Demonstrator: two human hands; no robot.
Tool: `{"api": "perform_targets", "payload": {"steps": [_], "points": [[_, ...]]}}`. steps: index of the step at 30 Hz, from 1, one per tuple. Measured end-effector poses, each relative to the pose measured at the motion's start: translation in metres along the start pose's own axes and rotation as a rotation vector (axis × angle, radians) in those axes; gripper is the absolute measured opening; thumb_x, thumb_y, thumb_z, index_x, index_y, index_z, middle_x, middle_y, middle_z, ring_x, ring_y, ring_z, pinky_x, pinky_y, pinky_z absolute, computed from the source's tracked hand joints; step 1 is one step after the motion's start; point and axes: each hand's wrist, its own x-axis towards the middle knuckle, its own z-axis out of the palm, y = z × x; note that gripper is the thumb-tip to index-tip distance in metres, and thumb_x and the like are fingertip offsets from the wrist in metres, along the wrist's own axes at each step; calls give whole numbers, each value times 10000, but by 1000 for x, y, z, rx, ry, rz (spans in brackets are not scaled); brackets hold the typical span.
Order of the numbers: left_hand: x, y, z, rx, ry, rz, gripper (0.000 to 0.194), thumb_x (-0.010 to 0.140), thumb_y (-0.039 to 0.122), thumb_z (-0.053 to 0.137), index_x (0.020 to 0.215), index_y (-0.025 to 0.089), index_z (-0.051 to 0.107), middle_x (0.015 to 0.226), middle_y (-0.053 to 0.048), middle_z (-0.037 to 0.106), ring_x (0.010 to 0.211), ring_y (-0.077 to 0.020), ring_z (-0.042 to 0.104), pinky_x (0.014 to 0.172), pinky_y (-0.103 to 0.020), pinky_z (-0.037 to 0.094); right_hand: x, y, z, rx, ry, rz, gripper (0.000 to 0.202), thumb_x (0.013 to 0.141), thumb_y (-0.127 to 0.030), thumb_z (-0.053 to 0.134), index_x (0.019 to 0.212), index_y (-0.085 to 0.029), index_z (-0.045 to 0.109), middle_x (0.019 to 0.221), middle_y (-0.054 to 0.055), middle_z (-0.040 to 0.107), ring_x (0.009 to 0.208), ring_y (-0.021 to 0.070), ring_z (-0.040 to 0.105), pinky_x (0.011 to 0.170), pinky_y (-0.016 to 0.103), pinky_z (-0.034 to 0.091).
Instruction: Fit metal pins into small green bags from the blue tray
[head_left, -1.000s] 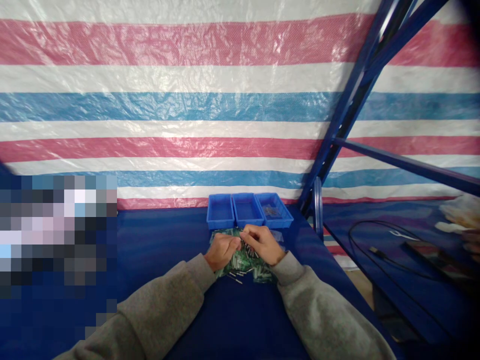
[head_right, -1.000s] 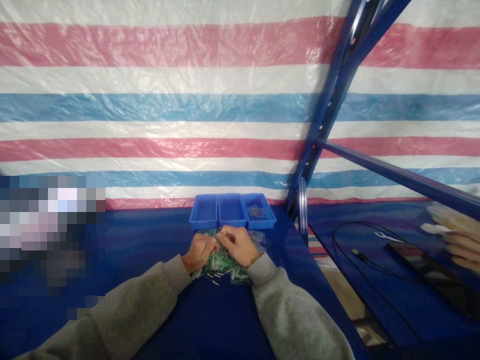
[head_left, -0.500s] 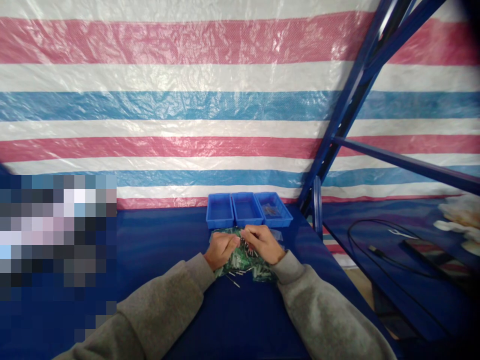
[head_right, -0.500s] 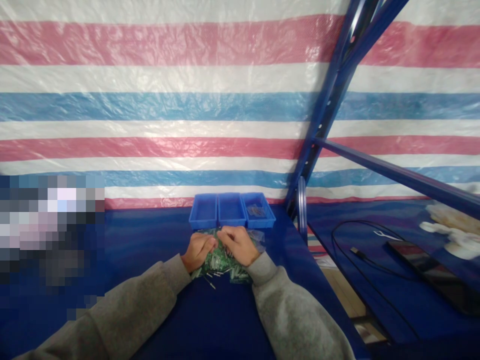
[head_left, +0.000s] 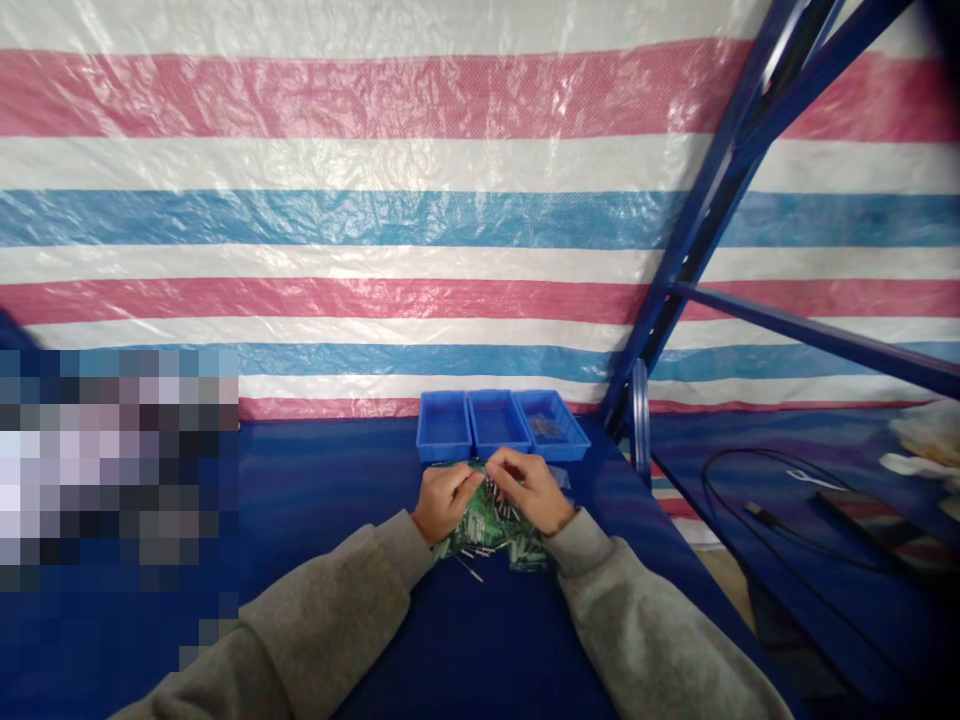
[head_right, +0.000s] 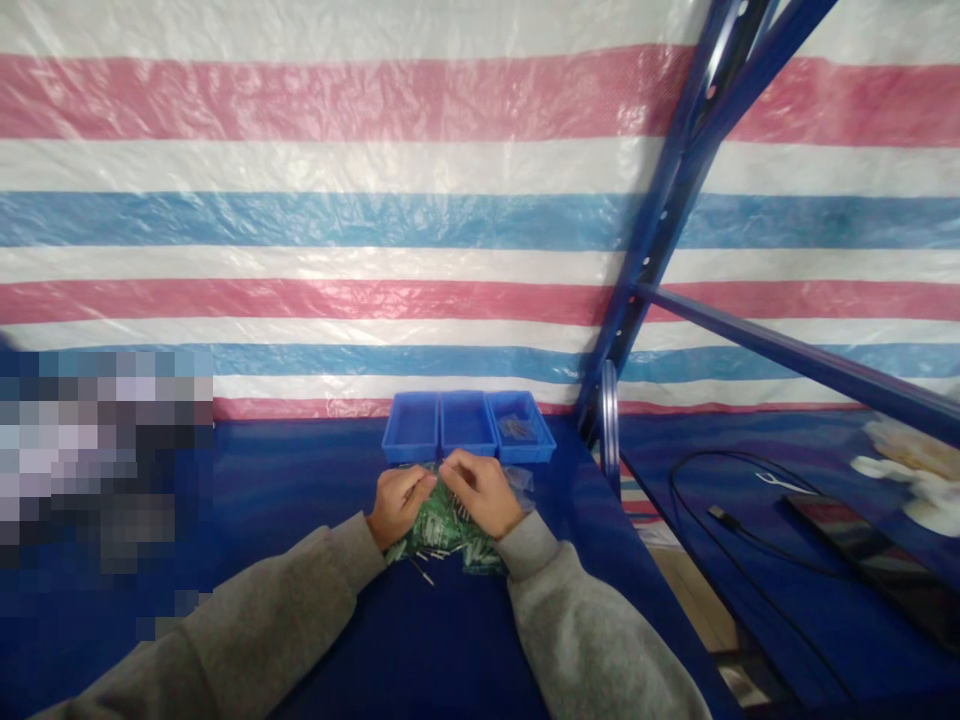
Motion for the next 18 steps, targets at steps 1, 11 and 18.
{"api": "perform_targets", "payload": {"steps": [1, 11, 18], "points": [[0, -1, 0, 18, 15, 6, 376, 900, 275, 430, 542, 164, 463, 443, 40, 405, 423, -73, 396, 478, -213, 299, 0, 0, 0, 0, -8, -10, 319, 880, -426, 457, 712, -170, 548, 560, -28, 491, 513, 102, 464, 506, 213, 350], [-2, -1, 2, 1, 37, -62, 260, 877, 346, 490, 746, 156, 611, 509, 30, 534, 443, -69, 457, 490, -192, 351, 1, 4, 3, -123, 49, 22, 390, 903, -434, 395, 634, -177, 512, 515, -21, 469, 496, 107, 445, 502, 213, 345], [1, 0, 0, -25, 72, -56, 199, 871, 294, 510, 783, 157, 626, 682, -22, 632, 569, -91, 543, 578, -203, 427, 2, 3, 2, -169, 31, 24, 458, 893, -460, 408, 551, -170, 505, 470, -28, 469, 476, 96, 435, 499, 217, 325]]}}
